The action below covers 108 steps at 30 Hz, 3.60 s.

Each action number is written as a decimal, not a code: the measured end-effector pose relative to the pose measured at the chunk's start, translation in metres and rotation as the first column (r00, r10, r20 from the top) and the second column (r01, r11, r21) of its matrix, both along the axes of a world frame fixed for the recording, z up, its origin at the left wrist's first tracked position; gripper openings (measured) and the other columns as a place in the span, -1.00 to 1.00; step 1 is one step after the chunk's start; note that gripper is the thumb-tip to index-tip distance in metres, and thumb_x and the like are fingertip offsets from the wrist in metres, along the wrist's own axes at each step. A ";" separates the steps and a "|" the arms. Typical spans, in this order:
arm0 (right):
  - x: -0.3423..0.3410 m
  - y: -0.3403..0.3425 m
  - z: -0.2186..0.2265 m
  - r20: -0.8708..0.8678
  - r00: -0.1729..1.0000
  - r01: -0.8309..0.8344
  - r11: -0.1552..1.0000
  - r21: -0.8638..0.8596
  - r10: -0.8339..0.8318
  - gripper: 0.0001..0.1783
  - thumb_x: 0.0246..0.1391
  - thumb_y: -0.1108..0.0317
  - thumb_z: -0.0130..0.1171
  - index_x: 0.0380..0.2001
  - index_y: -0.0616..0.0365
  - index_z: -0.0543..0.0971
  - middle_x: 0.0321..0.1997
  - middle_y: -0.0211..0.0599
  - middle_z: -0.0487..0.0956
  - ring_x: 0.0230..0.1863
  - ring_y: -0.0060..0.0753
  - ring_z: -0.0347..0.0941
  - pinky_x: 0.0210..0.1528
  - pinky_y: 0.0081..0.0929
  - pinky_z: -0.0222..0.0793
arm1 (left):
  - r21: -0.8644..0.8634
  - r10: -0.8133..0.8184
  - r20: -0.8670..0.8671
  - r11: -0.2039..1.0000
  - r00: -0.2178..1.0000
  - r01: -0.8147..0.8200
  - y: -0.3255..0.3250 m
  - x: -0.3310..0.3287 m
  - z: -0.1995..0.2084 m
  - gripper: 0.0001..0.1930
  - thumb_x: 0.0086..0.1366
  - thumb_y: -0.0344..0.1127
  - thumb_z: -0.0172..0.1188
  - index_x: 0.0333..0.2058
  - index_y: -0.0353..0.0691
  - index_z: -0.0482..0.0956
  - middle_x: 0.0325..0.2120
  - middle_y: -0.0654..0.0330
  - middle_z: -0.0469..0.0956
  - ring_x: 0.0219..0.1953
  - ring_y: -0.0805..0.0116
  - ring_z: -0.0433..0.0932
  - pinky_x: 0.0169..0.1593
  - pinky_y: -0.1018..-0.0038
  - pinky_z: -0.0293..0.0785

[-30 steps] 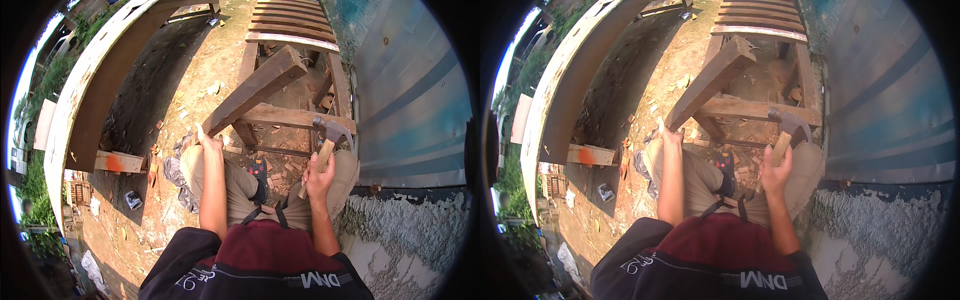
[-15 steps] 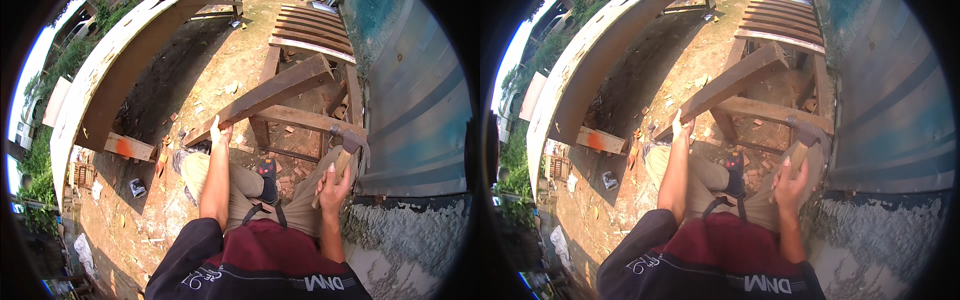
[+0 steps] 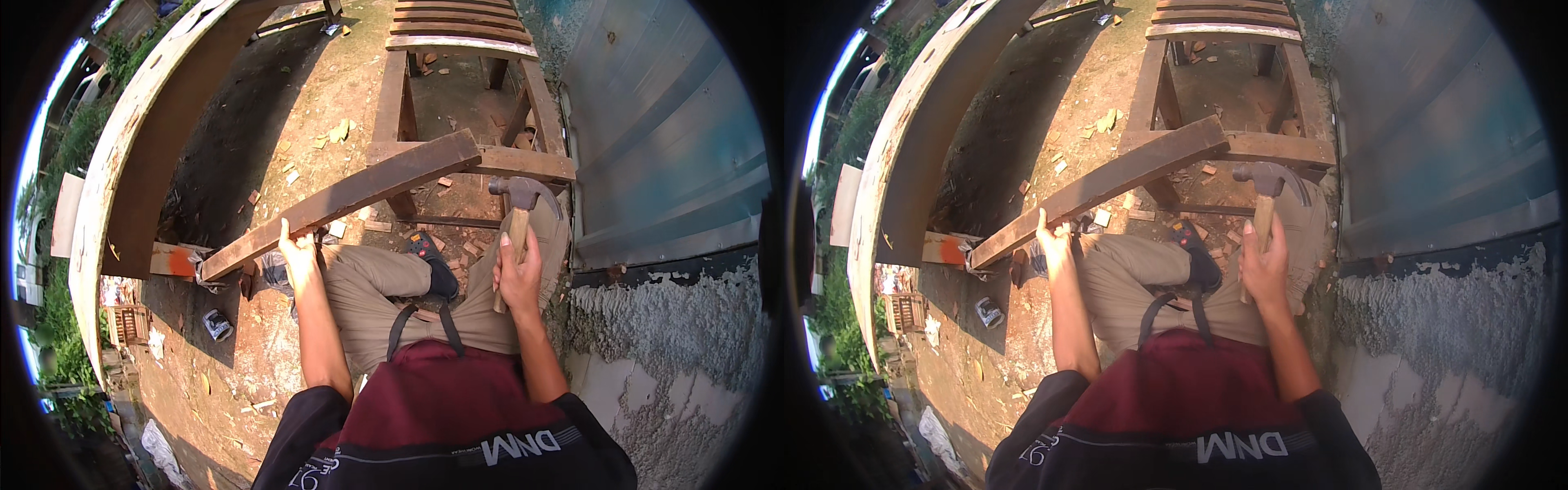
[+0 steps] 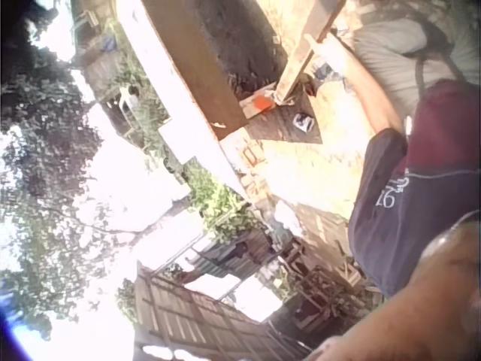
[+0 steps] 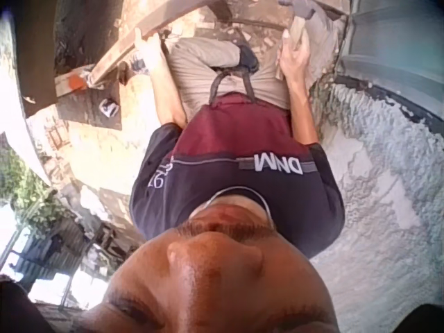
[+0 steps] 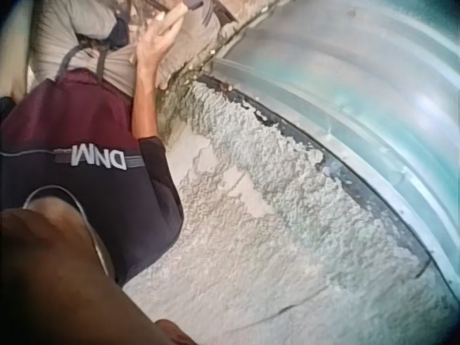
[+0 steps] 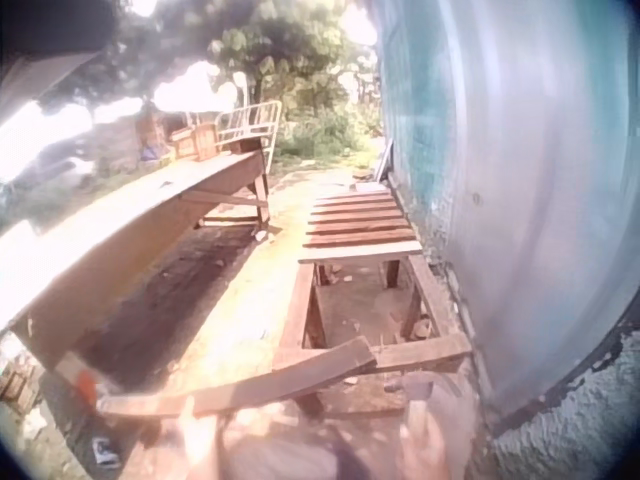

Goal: The person assembles a wooden frame by positioning planks and hammering nails into place. They repeatedly adjust the wood pieces and secure them with a hammer, working on a partially built structure outdoors.

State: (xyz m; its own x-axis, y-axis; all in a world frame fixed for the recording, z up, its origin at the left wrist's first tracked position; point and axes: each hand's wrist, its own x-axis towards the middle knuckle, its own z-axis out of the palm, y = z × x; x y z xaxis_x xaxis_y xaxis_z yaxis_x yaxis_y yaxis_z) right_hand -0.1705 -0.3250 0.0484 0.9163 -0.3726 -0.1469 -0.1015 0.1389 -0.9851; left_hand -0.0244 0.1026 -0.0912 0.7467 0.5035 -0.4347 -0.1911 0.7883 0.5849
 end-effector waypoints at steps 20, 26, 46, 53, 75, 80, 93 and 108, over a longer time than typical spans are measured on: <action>-0.022 -0.015 -0.019 -0.046 0.997 0.059 0.998 -0.036 -0.060 -0.57 0.42 0.21 0.12 0.24 0.08 0.35 -0.54 -0.44 0.35 -0.71 -0.67 0.23 -0.74 -0.60 0.13 | 0.149 0.037 0.046 0.988 0.998 -0.044 -0.016 0.040 0.067 -0.65 0.27 -0.32 0.39 -0.03 -0.22 0.50 -0.17 0.06 0.60 -0.13 0.12 0.63 -0.04 0.18 0.63; -0.029 -0.024 -0.015 -0.029 0.998 0.055 0.998 -0.042 -0.056 -0.67 0.43 0.18 0.11 0.10 0.08 0.38 -0.51 -0.44 0.33 -0.71 -0.66 0.20 -0.75 -0.59 0.10 | -0.123 0.025 0.058 0.992 0.998 -0.018 -0.079 0.023 0.072 -0.61 0.27 -0.35 0.38 0.03 -0.21 0.49 -0.08 0.05 0.59 0.01 0.08 0.59 0.17 0.05 0.53; -0.055 -0.024 -0.010 -0.006 0.992 0.128 0.991 -0.025 -0.128 -0.65 0.43 0.20 0.11 0.14 0.09 0.37 -0.52 -0.44 0.32 -0.71 -0.67 0.19 -0.74 -0.62 0.09 | -0.210 -0.180 0.033 0.960 0.983 0.183 -0.141 0.004 0.078 -0.61 0.34 -0.24 0.25 0.09 -0.18 0.48 0.01 0.10 0.57 0.09 0.13 0.55 0.31 0.06 0.35; -0.062 -0.033 -0.013 -0.024 0.992 0.125 0.991 -0.043 -0.126 -0.65 0.43 0.21 0.11 0.15 0.09 0.37 -0.52 -0.44 0.32 -0.71 -0.66 0.20 -0.74 -0.61 0.11 | -0.334 -0.163 0.112 0.923 0.980 0.191 -0.144 0.006 0.090 -0.64 0.34 -0.24 0.27 0.05 -0.25 0.48 -0.03 0.07 0.58 0.04 0.12 0.56 0.24 0.14 0.46; -0.115 -0.055 -0.031 -0.117 0.952 0.290 0.955 0.067 -0.281 -0.55 0.44 0.29 0.05 0.31 0.07 0.28 -0.58 -0.47 0.30 -0.75 -0.68 0.18 -0.77 -0.61 0.12 | 0.427 -0.529 -0.049 0.755 0.847 0.497 -0.203 0.206 0.195 -0.49 0.51 0.08 0.01 0.15 -0.24 0.42 0.09 -0.05 0.51 0.07 0.07 0.59 0.18 -0.06 0.54; -0.122 -0.079 -0.031 -0.093 0.942 0.324 0.946 0.012 -0.322 -0.49 0.44 0.30 0.05 0.36 0.10 0.22 -0.59 -0.48 0.30 -0.75 -0.68 0.15 -0.76 -0.61 0.13 | 0.570 -0.416 -0.031 0.740 0.909 0.357 -0.234 0.282 0.203 -0.40 0.49 0.19 0.03 0.14 -0.28 0.46 -0.01 0.02 0.59 -0.07 0.09 0.65 0.05 0.00 0.58; -0.095 -0.064 -0.030 -0.189 0.905 0.388 0.922 -0.003 -0.381 -0.37 0.39 0.30 0.10 0.40 0.18 0.15 -0.59 -0.45 0.33 -0.73 -0.64 0.18 -0.74 -0.60 0.15 | 0.741 -0.676 -0.316 0.263 0.666 0.618 -0.298 0.471 0.164 -0.36 0.43 0.15 0.12 0.16 -0.36 0.47 0.01 -0.08 0.62 0.01 0.01 0.62 0.14 0.06 0.52; -0.072 -0.075 -0.038 -0.144 0.963 0.248 0.956 0.157 -0.226 -0.42 0.39 0.35 0.10 0.36 0.21 0.17 -0.56 -0.45 0.35 -0.72 -0.67 0.22 -0.72 -0.61 0.18 | 0.594 -0.827 -0.394 0.103 0.400 0.798 -0.322 0.195 0.122 -0.24 0.26 -0.01 0.37 0.17 -0.57 0.35 -0.12 -0.17 0.62 -0.18 0.18 0.68 -0.01 0.31 0.61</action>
State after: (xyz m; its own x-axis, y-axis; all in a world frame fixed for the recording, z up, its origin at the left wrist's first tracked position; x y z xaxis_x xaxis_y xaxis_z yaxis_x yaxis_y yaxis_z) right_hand -0.2429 -0.3996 0.0099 0.7755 -0.5355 -0.3345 -0.1645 0.3401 -0.9259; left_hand 0.1706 -0.2198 0.0303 0.8967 -0.3256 -0.3000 0.2886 -0.0839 0.9538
